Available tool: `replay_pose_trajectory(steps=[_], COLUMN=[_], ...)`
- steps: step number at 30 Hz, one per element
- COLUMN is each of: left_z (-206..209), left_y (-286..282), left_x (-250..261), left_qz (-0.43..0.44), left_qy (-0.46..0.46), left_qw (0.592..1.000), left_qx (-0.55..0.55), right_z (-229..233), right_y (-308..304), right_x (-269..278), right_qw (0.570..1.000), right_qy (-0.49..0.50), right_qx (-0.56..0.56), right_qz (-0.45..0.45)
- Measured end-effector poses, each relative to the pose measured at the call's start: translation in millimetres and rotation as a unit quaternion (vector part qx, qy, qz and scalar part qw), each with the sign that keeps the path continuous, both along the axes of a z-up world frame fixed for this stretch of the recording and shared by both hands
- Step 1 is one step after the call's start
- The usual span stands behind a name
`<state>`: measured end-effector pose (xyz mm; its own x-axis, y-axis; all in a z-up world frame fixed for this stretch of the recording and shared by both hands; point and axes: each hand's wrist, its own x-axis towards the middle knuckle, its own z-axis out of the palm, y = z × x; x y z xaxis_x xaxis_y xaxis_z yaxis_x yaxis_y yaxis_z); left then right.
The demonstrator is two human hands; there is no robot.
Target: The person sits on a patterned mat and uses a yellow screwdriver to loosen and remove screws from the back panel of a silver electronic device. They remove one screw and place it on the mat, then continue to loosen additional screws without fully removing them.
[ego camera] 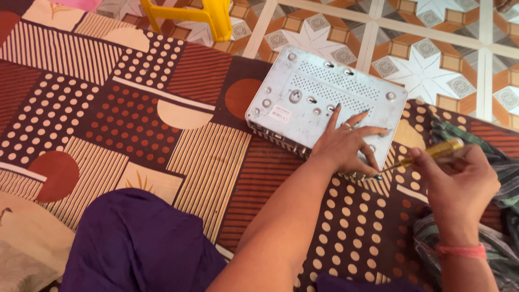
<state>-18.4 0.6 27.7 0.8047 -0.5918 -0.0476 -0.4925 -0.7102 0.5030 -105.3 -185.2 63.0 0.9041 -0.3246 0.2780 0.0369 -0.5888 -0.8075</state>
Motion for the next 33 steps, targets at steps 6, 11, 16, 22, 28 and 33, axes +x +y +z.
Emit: replay_pose_trajectory(steps=[6,11,16,22,28,33], left_z=[-0.8,-0.2,-1.8,1.7,2.2,3.9], left_y=[0.5,-0.1,0.0,-1.5,-1.0,-0.8], left_x=[0.3,1.1,-0.2,1.2,-1.4,-1.2], left_qz=[-0.004,0.000,0.002,-0.004,-0.001,0.000], left_qy=[-0.007,-0.004,-0.005,-0.001,0.001,0.005], left_qw=[1.000,1.000,1.000,1.000,1.000,1.000], left_qx=[0.002,0.007,0.003,0.020,0.017,0.018], right_z=[-11.9,-12.4,-14.3,-12.3,-13.1,-18.2], right_y=[6.1,9.6,8.5,9.0,7.1,5.8], right_x=[5.1,5.1,4.3,4.5,4.2,4.0], right_qw=[0.998,1.000,0.998,0.999,1.000,0.995], right_qy=[-0.037,-0.023,-0.052,-0.040,-0.015,-0.051], right_qx=[0.028,-0.002,0.004,-0.024,-0.013,-0.079], right_qz=[0.032,0.011,0.030,0.008,-0.023,-0.034])
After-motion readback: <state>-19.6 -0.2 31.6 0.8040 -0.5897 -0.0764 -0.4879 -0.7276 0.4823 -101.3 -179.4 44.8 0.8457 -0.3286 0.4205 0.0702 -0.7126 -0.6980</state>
